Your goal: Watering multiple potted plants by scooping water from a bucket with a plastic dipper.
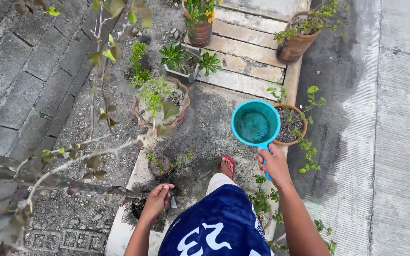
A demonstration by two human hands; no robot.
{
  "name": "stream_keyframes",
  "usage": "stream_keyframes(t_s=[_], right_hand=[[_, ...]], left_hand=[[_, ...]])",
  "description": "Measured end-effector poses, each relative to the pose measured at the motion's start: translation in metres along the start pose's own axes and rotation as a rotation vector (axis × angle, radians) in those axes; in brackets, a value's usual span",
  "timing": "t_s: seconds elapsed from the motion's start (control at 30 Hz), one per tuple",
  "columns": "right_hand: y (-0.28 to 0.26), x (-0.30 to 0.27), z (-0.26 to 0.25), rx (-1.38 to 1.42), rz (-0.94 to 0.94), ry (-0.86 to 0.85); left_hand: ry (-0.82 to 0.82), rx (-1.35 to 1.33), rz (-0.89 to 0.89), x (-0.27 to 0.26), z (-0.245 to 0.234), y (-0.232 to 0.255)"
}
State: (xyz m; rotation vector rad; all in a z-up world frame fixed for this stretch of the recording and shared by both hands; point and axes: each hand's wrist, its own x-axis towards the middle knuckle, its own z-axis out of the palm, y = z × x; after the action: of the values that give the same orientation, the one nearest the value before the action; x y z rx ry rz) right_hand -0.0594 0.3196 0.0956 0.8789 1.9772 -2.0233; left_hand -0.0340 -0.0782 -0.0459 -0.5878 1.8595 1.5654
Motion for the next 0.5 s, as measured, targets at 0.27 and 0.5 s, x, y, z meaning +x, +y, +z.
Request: stream_keyframes(t_s=[0.27, 0.5], right_hand=[[-0.025, 0.103, -0.072, 0.078, -0.109, 0.191], [-0.055, 0.128, -0.079, 0.117, -0.096, 0.243]], left_hand=[[0.142, -0.115, -0.048, 0.014, 0.025, 0.074], [0.183, -0.129, -0.082, 0.013, 0.025, 0.07]])
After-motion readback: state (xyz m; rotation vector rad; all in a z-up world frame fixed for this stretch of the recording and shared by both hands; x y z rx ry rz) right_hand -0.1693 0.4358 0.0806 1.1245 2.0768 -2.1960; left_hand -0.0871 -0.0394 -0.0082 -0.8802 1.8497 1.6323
